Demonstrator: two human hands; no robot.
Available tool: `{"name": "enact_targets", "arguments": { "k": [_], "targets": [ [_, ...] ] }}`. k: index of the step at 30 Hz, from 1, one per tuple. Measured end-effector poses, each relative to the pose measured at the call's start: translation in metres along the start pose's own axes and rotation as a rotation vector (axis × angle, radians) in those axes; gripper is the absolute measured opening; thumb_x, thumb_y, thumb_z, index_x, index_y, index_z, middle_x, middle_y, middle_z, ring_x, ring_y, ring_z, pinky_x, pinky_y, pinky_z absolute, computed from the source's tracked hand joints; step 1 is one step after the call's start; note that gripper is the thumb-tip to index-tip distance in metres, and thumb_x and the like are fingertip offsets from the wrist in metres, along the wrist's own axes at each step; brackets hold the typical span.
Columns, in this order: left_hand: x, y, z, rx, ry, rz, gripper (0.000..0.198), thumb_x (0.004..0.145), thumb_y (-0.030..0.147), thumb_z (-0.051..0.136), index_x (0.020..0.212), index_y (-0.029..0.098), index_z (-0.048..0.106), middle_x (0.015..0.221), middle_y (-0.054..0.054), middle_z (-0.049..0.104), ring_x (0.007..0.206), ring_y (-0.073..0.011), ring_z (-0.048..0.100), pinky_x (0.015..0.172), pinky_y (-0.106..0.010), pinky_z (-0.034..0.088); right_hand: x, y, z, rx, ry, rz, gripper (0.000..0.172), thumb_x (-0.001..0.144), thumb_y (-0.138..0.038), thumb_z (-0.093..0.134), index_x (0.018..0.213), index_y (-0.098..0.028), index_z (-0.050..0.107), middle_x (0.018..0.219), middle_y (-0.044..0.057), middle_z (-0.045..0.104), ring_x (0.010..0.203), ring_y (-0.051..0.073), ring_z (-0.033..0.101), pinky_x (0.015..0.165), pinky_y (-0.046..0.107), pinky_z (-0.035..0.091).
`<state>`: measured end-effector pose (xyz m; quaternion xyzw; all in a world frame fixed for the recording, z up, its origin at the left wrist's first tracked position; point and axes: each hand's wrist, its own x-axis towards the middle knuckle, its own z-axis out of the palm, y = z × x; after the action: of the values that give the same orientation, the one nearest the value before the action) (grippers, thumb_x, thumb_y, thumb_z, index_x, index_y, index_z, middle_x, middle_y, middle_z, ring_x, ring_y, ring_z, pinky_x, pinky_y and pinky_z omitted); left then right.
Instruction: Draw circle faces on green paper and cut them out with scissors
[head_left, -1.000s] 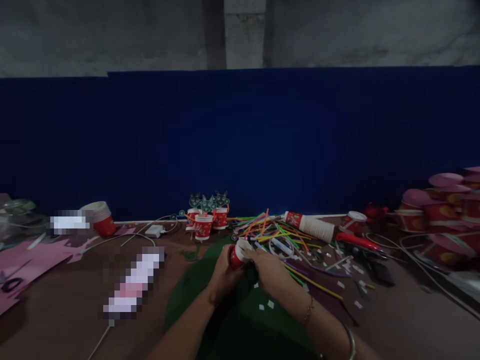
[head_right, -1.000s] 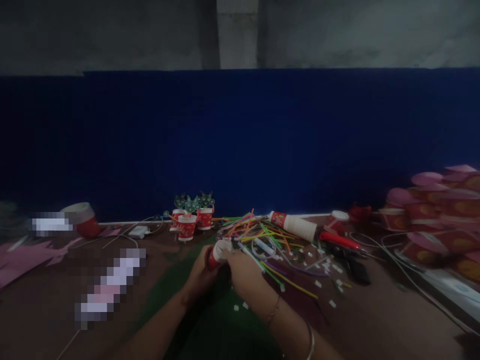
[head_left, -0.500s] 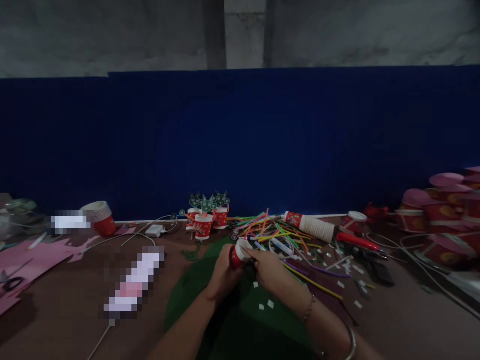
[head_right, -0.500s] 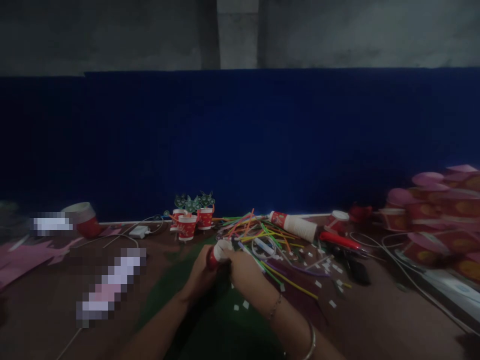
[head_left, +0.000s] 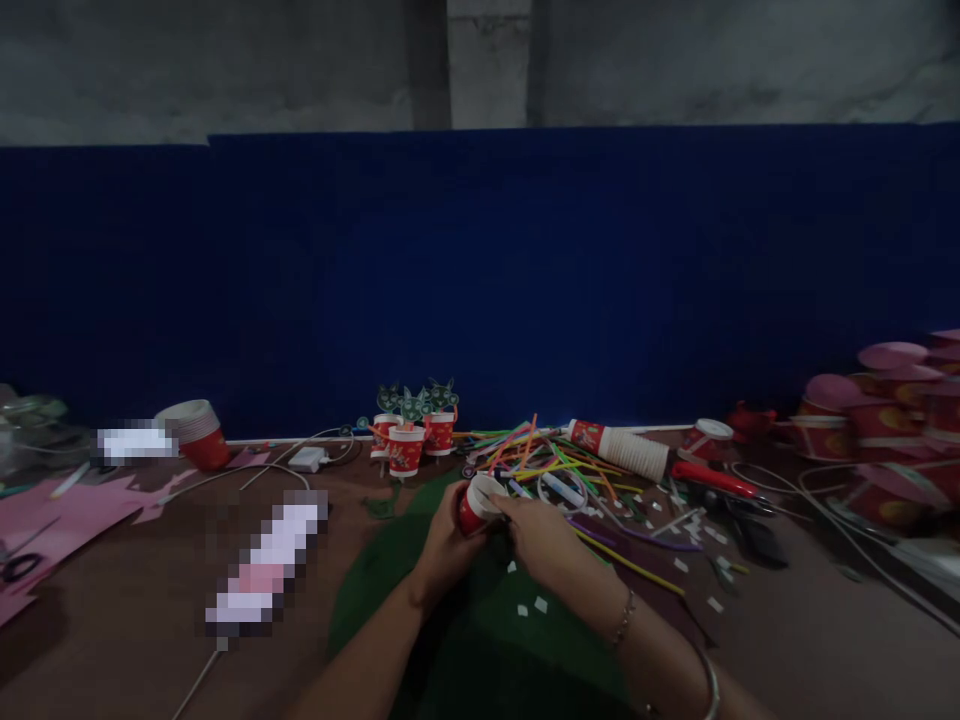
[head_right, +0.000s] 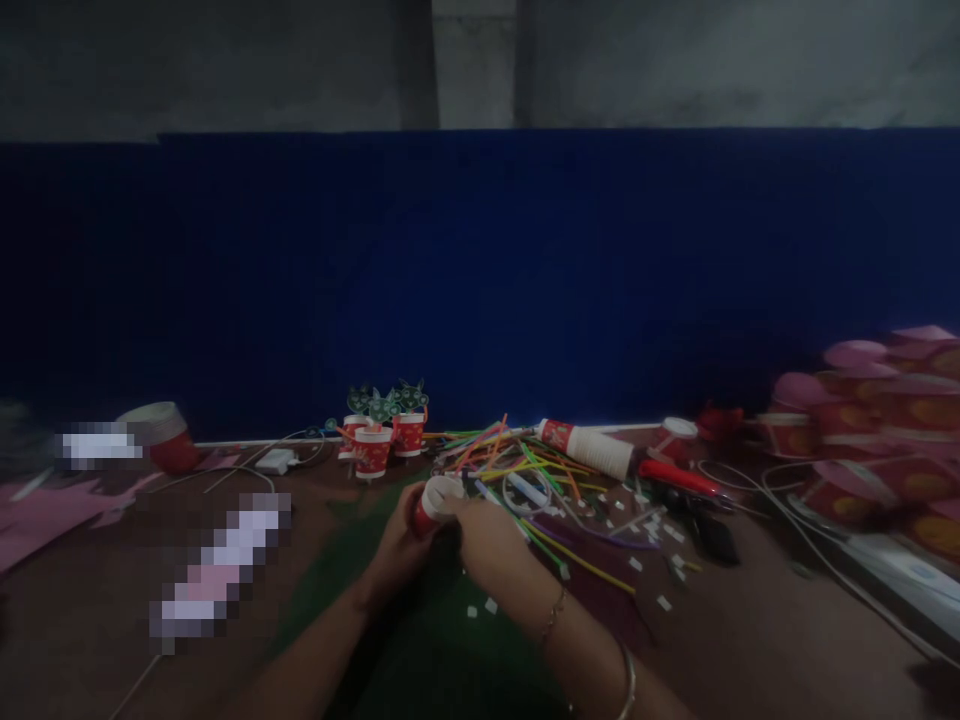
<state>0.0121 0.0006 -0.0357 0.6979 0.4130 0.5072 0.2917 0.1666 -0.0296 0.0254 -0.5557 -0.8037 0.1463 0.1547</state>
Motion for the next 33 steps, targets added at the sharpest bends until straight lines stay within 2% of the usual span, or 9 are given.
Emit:
{"name": "enact_targets", "arguments": {
  "k": [10,19,22,26,31,33],
  "targets": [
    [-0.0002,-0.0011,-0.0012,-0.017,-0.019,-0.027,0.052,0.065,0.025,0.07,0.112,0.018,0.048,0.108,-0.007,0.059,0.097,-0.0216,0.059,0.087,-0.037,0.047,-0.0007,-0.0018,-0.0021,0.002,-0.011,0.004,0.05,0.08,-0.009,0.043,0.128,-0.017,0.052,0.114,0.012,0.064,0.101,0.021,0.06,0.088,0.027,0.041],
    [0.0007,-0.0045,-0.0025,0.021,-0.021,0.036,0.048,0.068,0.025,0.069,0.111,0.019,0.048,0.11,-0.006,0.056,0.1,-0.0206,0.057,0.09,-0.037,0.044,0.0012,0.0038,-0.0021,0.07,-0.013,-0.027,0.052,0.077,-0.004,0.042,0.124,-0.019,0.056,0.111,0.01,0.066,0.102,0.02,0.06,0.087,0.024,0.041],
    [0.0001,-0.0011,-0.0018,0.038,-0.048,0.048,0.046,0.069,0.026,0.068,0.111,0.019,0.049,0.109,-0.007,0.058,0.099,-0.0209,0.057,0.089,-0.036,0.045,-0.0002,-0.0001,-0.0006,-0.014,-0.032,-0.001,0.05,0.077,-0.006,0.043,0.124,-0.02,0.055,0.108,0.011,0.067,0.098,0.022,0.062,0.083,0.027,0.043],
    [-0.0018,0.0011,-0.0011,0.089,-0.085,0.06,0.043,0.071,0.027,0.065,0.11,0.019,0.05,0.107,-0.007,0.059,0.098,-0.021,0.057,0.088,-0.036,0.045,-0.0014,-0.0029,0.0027,-0.121,-0.009,0.075,0.057,0.074,-0.003,0.044,0.128,-0.019,0.051,0.106,0.015,0.066,0.091,0.025,0.064,0.078,0.031,0.044],
    [-0.0037,-0.0048,-0.0016,0.183,-0.065,0.081,0.049,0.069,0.021,0.065,0.115,0.019,0.047,0.113,-0.009,0.058,0.1,-0.0223,0.057,0.087,-0.037,0.046,-0.0009,0.0032,-0.0025,0.06,-0.012,-0.042,0.047,0.077,-0.005,0.042,0.119,-0.018,0.059,0.101,0.01,0.069,0.092,0.02,0.063,0.08,0.024,0.043],
    [-0.0042,-0.0068,-0.0016,0.223,-0.05,0.098,0.051,0.067,0.019,0.065,0.115,0.019,0.048,0.113,-0.009,0.058,0.101,-0.023,0.057,0.088,-0.037,0.046,-0.0018,0.0017,-0.0053,0.062,-0.025,-0.04,0.047,0.078,-0.005,0.042,0.119,-0.018,0.059,0.101,0.01,0.069,0.093,0.02,0.063,0.08,0.024,0.043]
  ]
}}
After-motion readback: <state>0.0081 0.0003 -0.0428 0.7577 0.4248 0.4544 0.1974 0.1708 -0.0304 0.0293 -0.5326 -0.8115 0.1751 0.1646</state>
